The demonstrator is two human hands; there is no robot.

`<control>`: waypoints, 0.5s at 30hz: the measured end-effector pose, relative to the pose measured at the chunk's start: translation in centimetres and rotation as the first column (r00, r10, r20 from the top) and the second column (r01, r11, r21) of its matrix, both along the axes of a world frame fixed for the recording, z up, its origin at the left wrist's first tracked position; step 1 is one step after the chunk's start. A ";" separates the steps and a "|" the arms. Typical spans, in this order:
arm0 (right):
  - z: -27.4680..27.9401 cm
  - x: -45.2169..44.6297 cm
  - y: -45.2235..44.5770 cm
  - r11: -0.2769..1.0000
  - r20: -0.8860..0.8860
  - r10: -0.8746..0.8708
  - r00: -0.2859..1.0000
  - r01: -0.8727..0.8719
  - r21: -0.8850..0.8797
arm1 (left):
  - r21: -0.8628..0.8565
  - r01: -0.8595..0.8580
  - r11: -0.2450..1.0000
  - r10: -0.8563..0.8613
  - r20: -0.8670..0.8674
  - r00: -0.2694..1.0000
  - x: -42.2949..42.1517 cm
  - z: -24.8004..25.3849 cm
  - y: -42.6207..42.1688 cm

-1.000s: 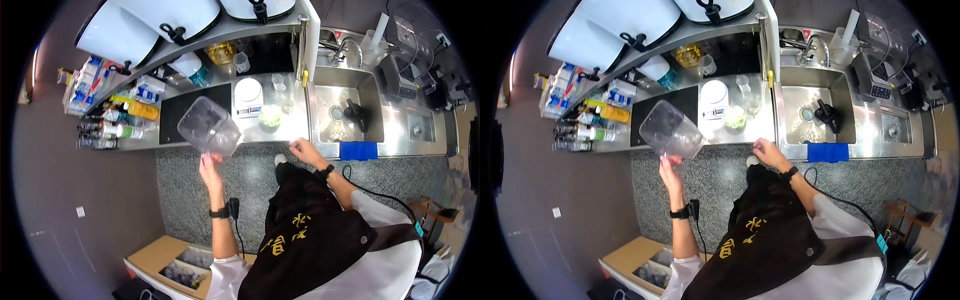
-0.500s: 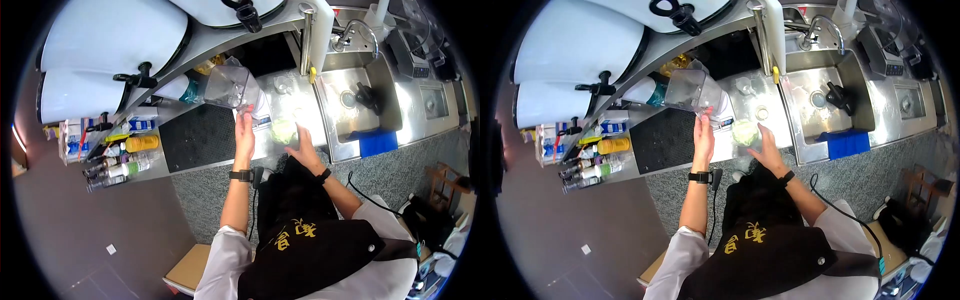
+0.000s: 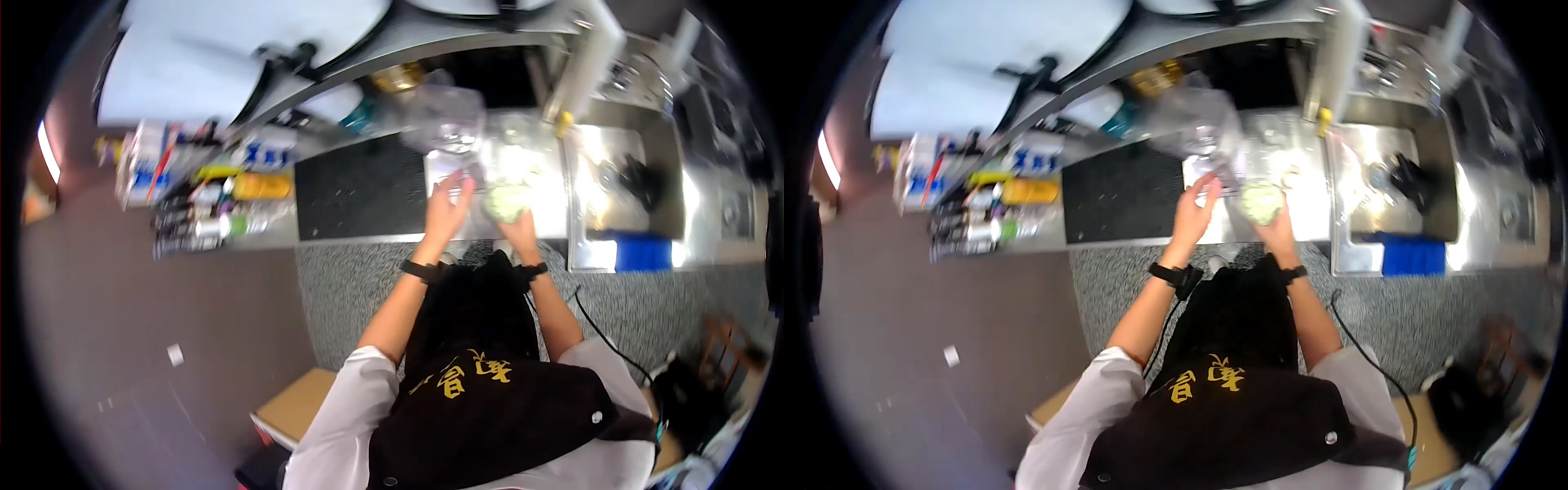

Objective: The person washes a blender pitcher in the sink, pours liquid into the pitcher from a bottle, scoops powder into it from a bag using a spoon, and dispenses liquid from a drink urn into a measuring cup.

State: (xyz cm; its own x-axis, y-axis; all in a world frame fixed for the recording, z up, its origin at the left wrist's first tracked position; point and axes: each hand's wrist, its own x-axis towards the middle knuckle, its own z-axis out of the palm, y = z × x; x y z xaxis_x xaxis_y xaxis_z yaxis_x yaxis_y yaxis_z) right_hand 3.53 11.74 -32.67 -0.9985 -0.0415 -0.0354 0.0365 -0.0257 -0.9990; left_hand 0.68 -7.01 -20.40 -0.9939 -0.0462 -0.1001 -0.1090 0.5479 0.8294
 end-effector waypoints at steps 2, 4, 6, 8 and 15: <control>1.7 0.3 -0.7 0.984 0.054 -0.047 0.997 0.056 -0.168 | -0.235 0.007 0.972 -0.046 -0.159 0.986 3.2 1.8 -0.9; 1.4 0.7 -0.6 0.998 0.022 -0.038 0.999 0.039 -0.051 | -0.322 -0.007 0.947 -0.061 -0.200 0.978 6.2 2.5 -2.8; 1.5 1.1 -0.3 0.996 -0.014 -0.056 0.998 0.057 0.075 | -0.322 -0.002 0.947 -0.023 -0.074 0.997 9.5 1.7 -5.8; 2.5 1.7 -0.5 0.984 0.015 -0.021 1.000 0.018 0.174 | -0.371 -0.056 0.927 0.038 -0.056 0.998 12.9 -0.1 -9.5; 5.5 4.3 -5.5 0.948 -0.036 0.270 0.962 -0.259 0.183 | -0.410 -0.333 0.849 0.333 -0.075 0.940 21.0 -3.0 -24.9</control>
